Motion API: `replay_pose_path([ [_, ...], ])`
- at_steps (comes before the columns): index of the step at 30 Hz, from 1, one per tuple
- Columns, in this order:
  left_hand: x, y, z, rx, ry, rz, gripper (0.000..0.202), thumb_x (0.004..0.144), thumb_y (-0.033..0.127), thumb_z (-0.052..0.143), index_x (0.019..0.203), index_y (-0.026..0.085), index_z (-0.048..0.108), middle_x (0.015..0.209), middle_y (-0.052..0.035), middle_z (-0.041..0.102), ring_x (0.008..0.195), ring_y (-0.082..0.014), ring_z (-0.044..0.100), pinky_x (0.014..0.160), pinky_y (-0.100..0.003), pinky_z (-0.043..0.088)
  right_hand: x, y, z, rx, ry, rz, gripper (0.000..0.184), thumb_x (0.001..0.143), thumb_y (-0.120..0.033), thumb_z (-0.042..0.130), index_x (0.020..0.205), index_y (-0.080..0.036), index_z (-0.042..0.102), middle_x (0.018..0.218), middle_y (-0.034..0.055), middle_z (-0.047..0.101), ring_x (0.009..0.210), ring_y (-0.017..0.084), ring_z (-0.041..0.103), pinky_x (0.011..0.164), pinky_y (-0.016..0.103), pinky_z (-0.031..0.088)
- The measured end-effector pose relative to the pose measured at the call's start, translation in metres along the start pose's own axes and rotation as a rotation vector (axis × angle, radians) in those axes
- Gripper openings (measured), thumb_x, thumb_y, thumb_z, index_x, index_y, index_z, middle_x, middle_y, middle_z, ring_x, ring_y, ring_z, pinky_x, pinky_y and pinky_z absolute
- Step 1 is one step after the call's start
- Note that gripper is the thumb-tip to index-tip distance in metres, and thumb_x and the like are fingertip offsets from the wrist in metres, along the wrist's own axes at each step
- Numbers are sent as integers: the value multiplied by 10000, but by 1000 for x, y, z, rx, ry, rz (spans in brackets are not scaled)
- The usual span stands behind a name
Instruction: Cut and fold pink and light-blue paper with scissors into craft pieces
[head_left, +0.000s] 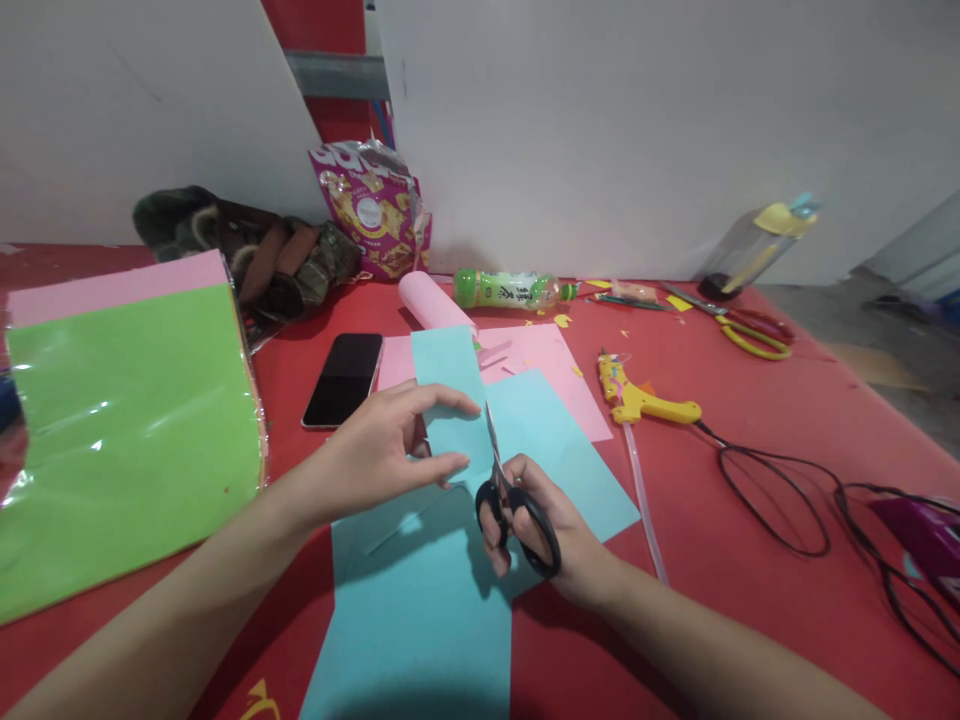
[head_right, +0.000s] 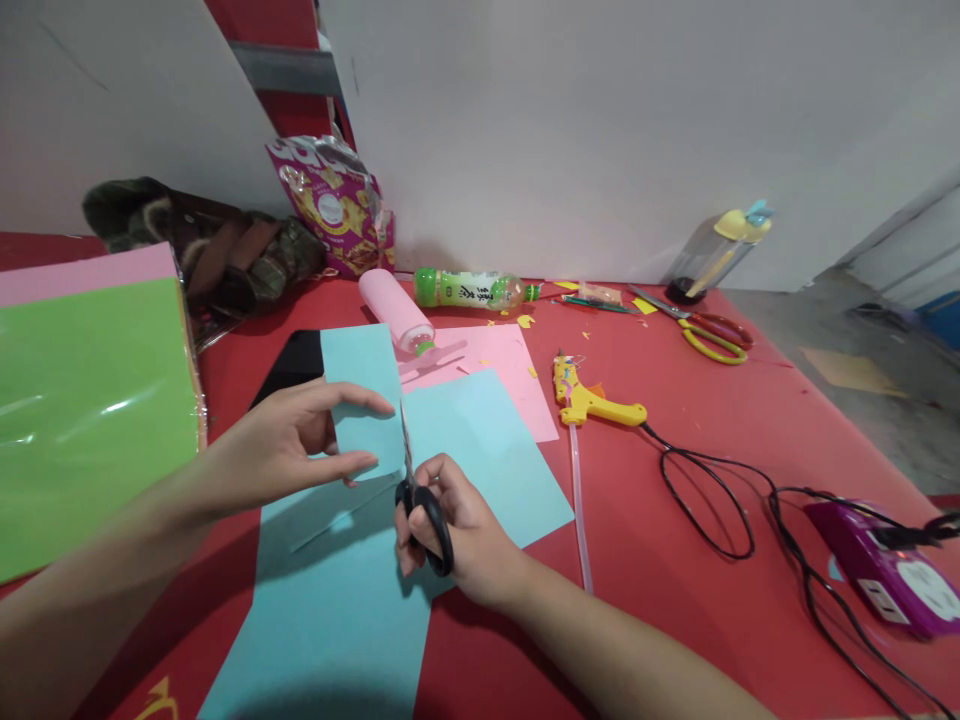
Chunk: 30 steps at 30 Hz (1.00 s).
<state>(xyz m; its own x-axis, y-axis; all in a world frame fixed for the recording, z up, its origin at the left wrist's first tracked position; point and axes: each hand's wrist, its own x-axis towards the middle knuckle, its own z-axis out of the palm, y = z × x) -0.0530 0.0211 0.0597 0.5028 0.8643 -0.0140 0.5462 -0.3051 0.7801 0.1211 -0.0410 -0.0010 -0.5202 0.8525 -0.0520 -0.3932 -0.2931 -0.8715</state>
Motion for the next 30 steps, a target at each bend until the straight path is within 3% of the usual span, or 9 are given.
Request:
replay_pose_path([
  [19, -1, 1, -2, 47, 3, -1, 311, 684, 277, 613, 973, 185, 546, 719, 25, 527, 457, -54, 476, 394, -144, 356, -1, 1, -1, -47, 51, 11, 404, 705, -532, 559, 767, -212, 321, 570, -75, 474, 402, 46, 427, 419, 182, 307],
  [30, 0, 0, -2, 11, -3, -7, 319, 683, 292, 616, 979, 195, 546, 725, 26, 527, 460, -59, 495, 442, -163, 414, 0, 1, -1, -25, 91, 46, 439, 651, -530, 611, 746, -212, 324, 519, -98, 472, 355, 38, 422, 380, 166, 293],
])
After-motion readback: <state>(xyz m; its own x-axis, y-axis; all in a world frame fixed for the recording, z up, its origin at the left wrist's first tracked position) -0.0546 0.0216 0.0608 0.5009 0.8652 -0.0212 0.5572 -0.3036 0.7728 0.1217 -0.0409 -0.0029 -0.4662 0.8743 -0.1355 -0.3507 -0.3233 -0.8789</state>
